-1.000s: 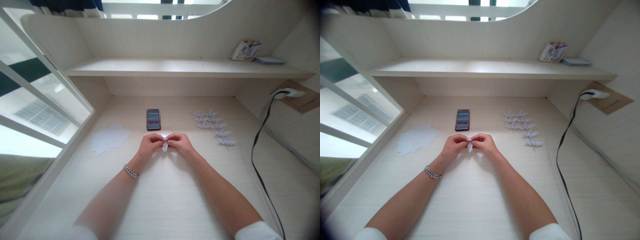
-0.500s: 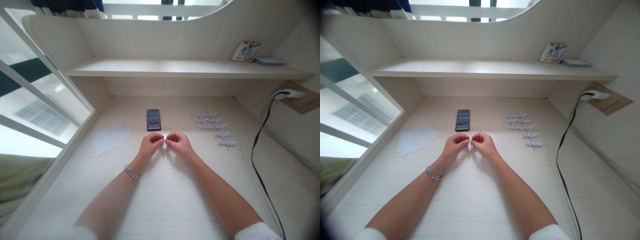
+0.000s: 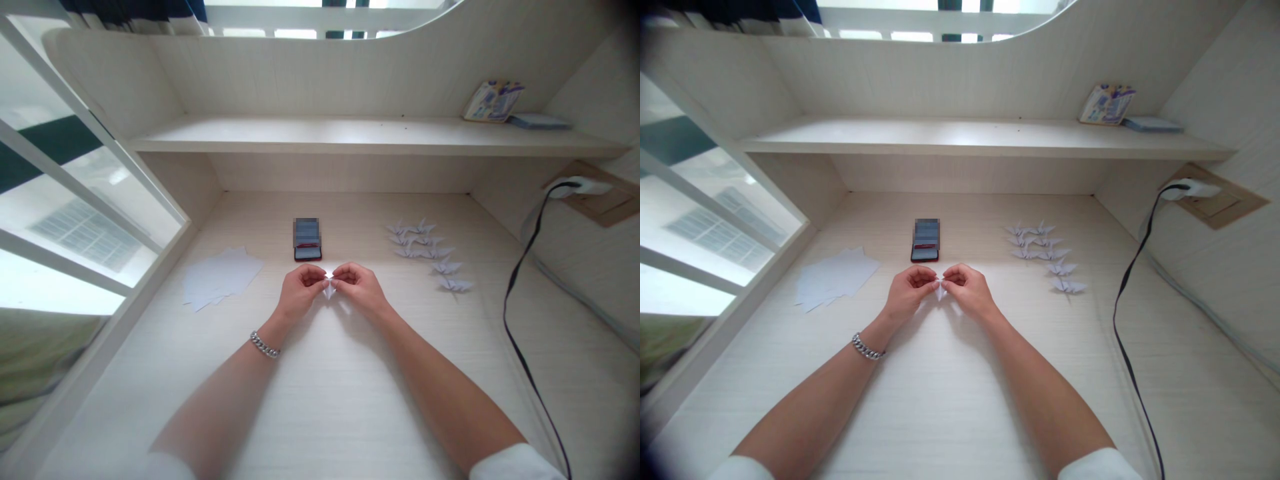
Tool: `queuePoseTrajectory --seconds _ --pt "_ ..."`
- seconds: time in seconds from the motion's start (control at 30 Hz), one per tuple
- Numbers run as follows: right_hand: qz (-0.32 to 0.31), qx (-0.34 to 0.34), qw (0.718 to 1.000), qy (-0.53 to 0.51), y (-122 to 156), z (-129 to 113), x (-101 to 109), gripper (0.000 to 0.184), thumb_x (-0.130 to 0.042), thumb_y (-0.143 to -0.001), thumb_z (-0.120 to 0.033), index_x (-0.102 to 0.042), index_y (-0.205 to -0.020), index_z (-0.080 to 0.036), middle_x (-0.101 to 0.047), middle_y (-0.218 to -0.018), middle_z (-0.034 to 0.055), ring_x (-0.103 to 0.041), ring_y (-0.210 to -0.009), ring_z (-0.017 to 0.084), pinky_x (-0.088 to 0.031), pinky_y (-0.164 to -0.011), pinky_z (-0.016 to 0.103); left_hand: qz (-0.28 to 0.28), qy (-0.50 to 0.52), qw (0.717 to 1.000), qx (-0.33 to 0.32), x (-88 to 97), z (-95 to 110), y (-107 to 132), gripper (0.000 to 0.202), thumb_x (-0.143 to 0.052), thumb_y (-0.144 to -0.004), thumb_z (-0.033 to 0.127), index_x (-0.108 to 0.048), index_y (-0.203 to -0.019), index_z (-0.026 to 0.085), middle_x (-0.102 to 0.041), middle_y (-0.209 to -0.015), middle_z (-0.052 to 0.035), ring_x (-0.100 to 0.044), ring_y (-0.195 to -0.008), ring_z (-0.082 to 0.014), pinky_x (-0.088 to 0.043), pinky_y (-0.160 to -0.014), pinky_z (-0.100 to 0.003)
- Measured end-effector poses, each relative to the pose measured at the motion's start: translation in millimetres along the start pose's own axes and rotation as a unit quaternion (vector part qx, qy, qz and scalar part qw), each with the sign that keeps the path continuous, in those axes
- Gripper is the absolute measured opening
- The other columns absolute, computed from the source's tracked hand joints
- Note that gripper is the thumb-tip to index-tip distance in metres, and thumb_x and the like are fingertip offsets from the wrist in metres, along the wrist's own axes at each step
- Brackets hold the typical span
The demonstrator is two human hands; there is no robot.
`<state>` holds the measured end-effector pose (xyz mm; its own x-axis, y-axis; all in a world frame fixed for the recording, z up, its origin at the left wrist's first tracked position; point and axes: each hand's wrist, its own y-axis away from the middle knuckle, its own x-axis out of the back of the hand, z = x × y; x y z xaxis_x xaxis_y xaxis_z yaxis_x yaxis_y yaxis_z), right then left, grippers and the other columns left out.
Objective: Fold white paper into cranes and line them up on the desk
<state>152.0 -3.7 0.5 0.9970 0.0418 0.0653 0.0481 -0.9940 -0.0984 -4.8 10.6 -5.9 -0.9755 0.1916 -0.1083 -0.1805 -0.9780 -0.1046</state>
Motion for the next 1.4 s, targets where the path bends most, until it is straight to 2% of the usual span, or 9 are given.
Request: queuePoseTrajectory --seconds 0.33,0.47,0.6,0.73,0.87,1.03,1.23,1.4 --pt "-0.016 0.005 1.0 0.004 1.2 -4.9 0.0 0.014 -0.065 -0.066 -0.025 -0.06 -0.077 -0.017 -0.062 -0.072 0.0008 -0.057 -0.066 0.013 -0.046 -0.062 0.026 0.012 0.007 1.0 0.023 0.7 2.2 0.6 0.025 -0.075 -0.057 0.021 -0.06 -0.075 0.013 -0.064 -0.071 -0.0023 -0.06 -0.066 -0.0124 -0.048 -0.065 -0.026" --pt "-0.021 0.001 1.0 -0.02 0.9 -1.6 -2.5 0.02 -0.066 -0.067 -0.029 -0.06 -0.081 -0.017 -0.062 -0.073 0.0018 -0.058 -0.067 0.014 -0.046 -0.064 0.028 0.027 0.013 0.999 0.025 0.8 2.8 0.6 0.028 -0.076 -0.056 0.021 -0.059 -0.076 0.013 -0.064 -0.07 -0.0021 -0.061 -0.065 -0.0127 -0.048 -0.065 -0.025" --pt "-0.032 0.0 0.999 -0.03 0.5 -0.8 -3.2 0.019 -0.066 -0.067 -0.026 -0.06 -0.083 -0.017 -0.061 -0.071 0.001 -0.057 -0.065 0.014 -0.045 -0.063 0.027 0.031 0.018 0.999 0.033 -0.2 1.5 1.2 0.028 -0.076 -0.055 0.021 -0.058 -0.075 0.013 -0.064 -0.068 -0.0019 -0.061 -0.064 -0.0128 -0.048 -0.063 -0.025" --pt "-0.005 0.015 0.999 -0.033 0.2 -3.5 -4.4 0.015 -0.066 -0.067 -0.024 -0.058 -0.077 -0.018 -0.06 -0.071 0.0001 -0.056 -0.065 0.013 -0.044 -0.062 0.026 0.032 0.024 0.999 0.029 -1.9 1.3 2.1 0.03 -0.076 -0.056 0.022 -0.06 -0.079 0.013 -0.064 -0.073 -0.003 -0.061 -0.067 -0.0131 -0.049 -0.065 -0.026" --pt "0.043 0.021 0.998 -0.036 -0.7 -3.3 -6.2 0.017 -0.068 -0.065 -0.028 -0.058 -0.075 -0.018 -0.06 -0.07 0.0004 -0.056 -0.064 0.014 -0.045 -0.061 0.026 0.006 0.023 1.0 0.016 -5.8 2.2 4.0 0.031 -0.074 -0.061 0.023 -0.061 -0.087 0.013 -0.065 -0.081 -0.0044 -0.061 -0.074 -0.013 -0.048 -0.069 -0.025" --pt "0.084 0.015 0.995 -0.06 -2.1 1.2 -5.8 0.023 -0.07 -0.063 -0.032 -0.059 -0.078 -0.019 -0.062 -0.071 0.0019 -0.057 -0.064 0.015 -0.046 -0.06 0.027 -0.003 0.014 0.999 0.037 -7.7 0.5 4.3 0.03 -0.074 -0.061 0.024 -0.06 -0.085 0.013 -0.066 -0.075 -0.004 -0.062 -0.07 -0.0142 -0.049 -0.069 -0.027" --pt "0.06 -0.011 0.996 -0.065 -2.7 5.8 -4.5 0.03 -0.069 -0.066 -0.034 -0.061 -0.09 -0.017 -0.064 -0.071 0.0026 -0.06 -0.066 0.016 -0.047 -0.063 0.028 0.025 0.03 0.999 0.021 -7.0 0.6 3.9 0.029 -0.072 -0.064 0.025 -0.058 -0.087 0.014 -0.065 -0.077 -0.0039 -0.063 -0.07 -0.0143 -0.05 -0.069 -0.029" --pt "0.0 -0.046 0.996 -0.074 -2.5 5.8 -3.8 0.033 -0.068 -0.067 -0.036 -0.062 -0.093 -0.016 -0.064 -0.069 0.0026 -0.061 -0.065 0.016 -0.048 -0.063 0.029 0.021 -0.033 0.999 -0.009 -8.1 4.0 7.2 0.026 -0.064 -0.072 0.027 -0.058 -0.093 0.015 -0.063 -0.074 -0.0029 -0.061 -0.067 -0.0129 -0.048 -0.065 -0.025"
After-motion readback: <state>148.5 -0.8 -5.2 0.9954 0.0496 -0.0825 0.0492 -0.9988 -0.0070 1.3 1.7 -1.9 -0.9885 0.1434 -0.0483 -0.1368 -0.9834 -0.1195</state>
